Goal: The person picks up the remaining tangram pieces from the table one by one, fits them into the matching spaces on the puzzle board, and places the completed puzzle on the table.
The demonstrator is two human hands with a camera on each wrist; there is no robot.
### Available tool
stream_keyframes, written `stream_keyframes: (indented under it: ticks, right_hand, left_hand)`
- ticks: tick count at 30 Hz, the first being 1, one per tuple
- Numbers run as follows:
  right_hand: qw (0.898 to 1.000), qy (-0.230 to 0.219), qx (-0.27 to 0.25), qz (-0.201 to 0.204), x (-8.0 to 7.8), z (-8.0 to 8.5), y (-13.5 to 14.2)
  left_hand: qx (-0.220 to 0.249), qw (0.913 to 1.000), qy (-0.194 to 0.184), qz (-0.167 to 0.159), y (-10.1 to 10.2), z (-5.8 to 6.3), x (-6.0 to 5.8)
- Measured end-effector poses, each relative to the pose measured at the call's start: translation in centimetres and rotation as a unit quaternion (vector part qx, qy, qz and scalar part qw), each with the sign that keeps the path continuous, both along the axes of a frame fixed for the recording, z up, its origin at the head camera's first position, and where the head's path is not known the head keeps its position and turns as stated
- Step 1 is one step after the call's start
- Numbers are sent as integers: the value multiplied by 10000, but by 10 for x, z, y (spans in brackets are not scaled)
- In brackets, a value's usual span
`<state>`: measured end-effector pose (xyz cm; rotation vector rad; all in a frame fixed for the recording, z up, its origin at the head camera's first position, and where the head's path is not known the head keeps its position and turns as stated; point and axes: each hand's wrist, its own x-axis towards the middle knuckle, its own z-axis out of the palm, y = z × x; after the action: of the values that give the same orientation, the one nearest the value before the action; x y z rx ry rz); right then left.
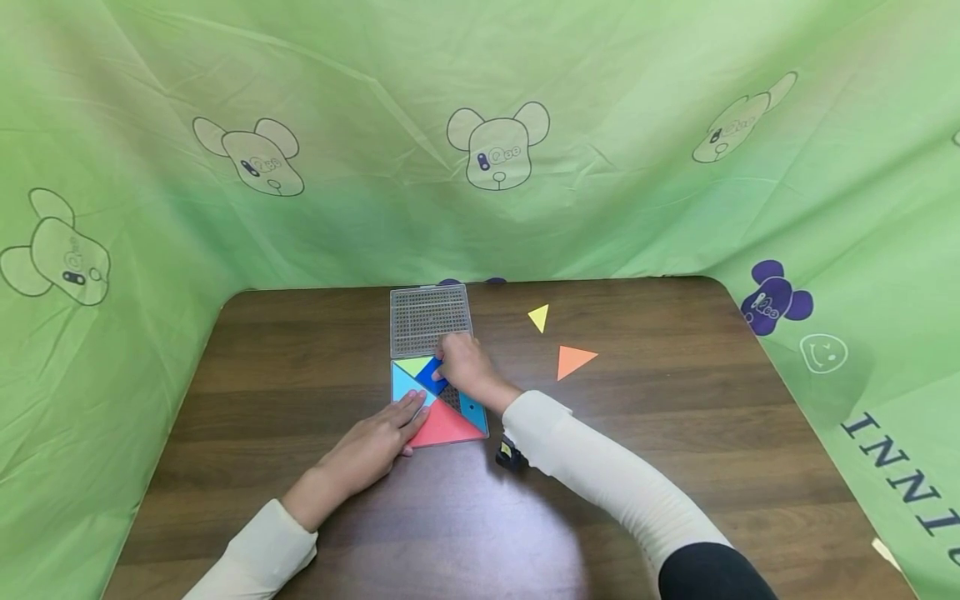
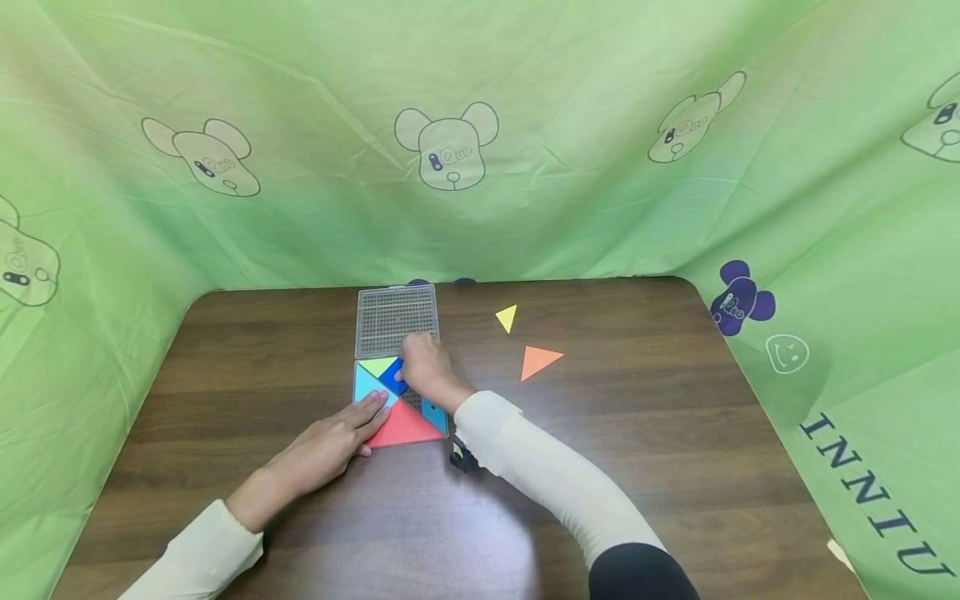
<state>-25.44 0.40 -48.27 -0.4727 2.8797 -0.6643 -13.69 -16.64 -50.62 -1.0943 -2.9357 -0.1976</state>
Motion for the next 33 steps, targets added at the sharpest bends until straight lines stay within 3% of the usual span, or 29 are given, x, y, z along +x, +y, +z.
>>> stream_keyframes:
  ticks: [10,16,22,25,33]
  right_hand:
    - [9998,-120,103,106,0,1,1]
    - [9994,-322,-127,21,-6,4,7]
    - [9995,-109,-26,-298,-28,23,36]
    - [9979,64,365,-523,-45,32,60]
    - [9800,-318,1532,-1232,-82,39,120]
  left_hand:
    - [10,10000,-64,12,0,0,1]
    - [-58,9999,-104,13,2,0,2]
    - [8,10000,-91,-5,2,0,2]
    - [23,10000,-70,11,1,1,2]
    - [93,9999,-35,21,-1,1,3]
